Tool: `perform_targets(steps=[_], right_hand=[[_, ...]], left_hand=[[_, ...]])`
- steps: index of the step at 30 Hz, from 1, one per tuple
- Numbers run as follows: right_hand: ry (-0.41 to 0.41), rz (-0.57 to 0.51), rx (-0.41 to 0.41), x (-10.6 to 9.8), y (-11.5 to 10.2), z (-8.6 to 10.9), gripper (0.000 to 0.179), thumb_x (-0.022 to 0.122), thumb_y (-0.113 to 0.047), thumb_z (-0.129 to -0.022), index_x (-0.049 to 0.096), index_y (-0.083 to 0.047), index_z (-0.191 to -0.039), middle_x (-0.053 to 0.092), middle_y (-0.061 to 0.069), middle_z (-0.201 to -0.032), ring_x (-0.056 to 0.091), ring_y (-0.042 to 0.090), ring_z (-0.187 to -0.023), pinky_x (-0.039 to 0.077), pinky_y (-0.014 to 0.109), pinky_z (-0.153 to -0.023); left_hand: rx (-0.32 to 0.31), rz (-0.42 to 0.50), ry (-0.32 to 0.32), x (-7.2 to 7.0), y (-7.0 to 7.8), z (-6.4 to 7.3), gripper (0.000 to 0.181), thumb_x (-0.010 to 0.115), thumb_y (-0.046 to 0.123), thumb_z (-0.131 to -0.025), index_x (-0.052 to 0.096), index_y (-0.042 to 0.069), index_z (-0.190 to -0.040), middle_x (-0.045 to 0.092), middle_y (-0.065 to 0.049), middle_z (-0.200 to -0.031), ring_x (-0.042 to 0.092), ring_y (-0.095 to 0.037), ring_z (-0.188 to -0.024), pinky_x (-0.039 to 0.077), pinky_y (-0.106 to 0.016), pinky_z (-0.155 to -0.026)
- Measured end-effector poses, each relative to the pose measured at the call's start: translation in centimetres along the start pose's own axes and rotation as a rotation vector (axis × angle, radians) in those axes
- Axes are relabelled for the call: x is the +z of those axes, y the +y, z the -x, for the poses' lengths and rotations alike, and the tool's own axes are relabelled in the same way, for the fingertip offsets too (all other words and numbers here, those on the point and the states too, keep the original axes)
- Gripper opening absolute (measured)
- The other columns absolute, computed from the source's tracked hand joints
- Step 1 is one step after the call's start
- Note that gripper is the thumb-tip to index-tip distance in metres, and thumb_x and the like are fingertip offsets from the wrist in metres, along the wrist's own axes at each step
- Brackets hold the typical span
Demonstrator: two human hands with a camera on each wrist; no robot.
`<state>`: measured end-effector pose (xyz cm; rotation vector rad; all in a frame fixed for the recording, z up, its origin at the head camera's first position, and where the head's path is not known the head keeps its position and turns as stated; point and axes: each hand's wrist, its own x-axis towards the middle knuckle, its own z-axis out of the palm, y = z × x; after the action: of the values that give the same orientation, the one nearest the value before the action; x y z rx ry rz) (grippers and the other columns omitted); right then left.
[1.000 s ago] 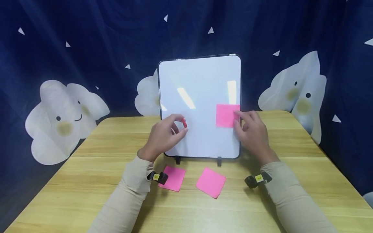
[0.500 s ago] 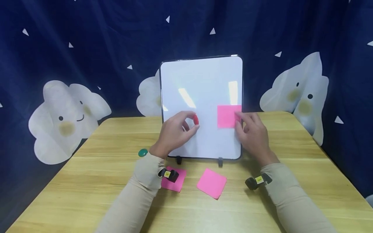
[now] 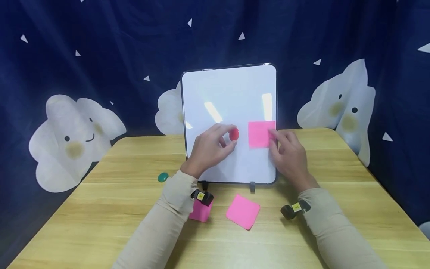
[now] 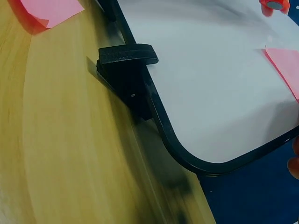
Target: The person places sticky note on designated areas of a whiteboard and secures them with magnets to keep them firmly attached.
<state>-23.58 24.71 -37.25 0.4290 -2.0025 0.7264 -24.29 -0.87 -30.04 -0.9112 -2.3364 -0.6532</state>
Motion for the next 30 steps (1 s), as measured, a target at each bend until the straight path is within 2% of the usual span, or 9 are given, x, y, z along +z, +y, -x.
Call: perform_targets(steps=[8,19,25,30], right_hand=[[-0.019,0.004,-0.015,0.0,0.3,0.1,0.047,0.074,-0.001,-0.083,0.068,-0.007,-0.129,0.059,0.017,-0.097,0.04,0.009,-0.062,0.032,0.02,-0.057],[-0.037,0.032,-0.001,0.2,0.5,0.5,0.049,0.072,-0.002,-0.086,0.065,-0.009,-0.135,0.057,0.015,-0.09,0.039,0.012,-0.062,0.031,0.021,-0.057],[-0.042,0.044,-0.001,0.2,0.4,0.4,0.052,0.072,-0.003,-0.087,0.063,-0.011,-0.137,0.055,0.012,-0.085,0.038,0.012,-0.063,0.03,0.021,-0.056],[-0.045,0.056,-0.004,0.1,0.3,0.3,0.052,0.072,-0.003,-0.088,0.062,-0.011,-0.138,0.055,0.012,-0.083,0.039,0.012,-0.062,0.031,0.02,-0.056]], left_hand=[[-0.019,-0.026,0.021,0.6,0.2,-0.8,0.038,0.07,0.027,-0.092,0.068,0.017,-0.129,0.066,0.002,-0.114,0.058,-0.004,-0.073,0.048,-0.018,-0.063],[0.036,-0.066,0.004,1.0,1.2,-2.1,0.041,0.071,0.027,-0.092,0.067,0.017,-0.131,0.064,0.001,-0.116,0.058,-0.003,-0.073,0.046,-0.014,-0.062],[0.073,-0.104,0.006,1.3,1.5,-2.9,0.041,0.07,0.026,-0.092,0.067,0.016,-0.132,0.063,0.001,-0.119,0.055,-0.003,-0.067,0.044,-0.015,-0.059],[0.095,-0.136,0.031,1.6,1.8,-3.4,0.041,0.071,0.027,-0.092,0.067,0.014,-0.131,0.065,0.001,-0.12,0.058,-0.004,-0.069,0.047,-0.016,-0.06]])
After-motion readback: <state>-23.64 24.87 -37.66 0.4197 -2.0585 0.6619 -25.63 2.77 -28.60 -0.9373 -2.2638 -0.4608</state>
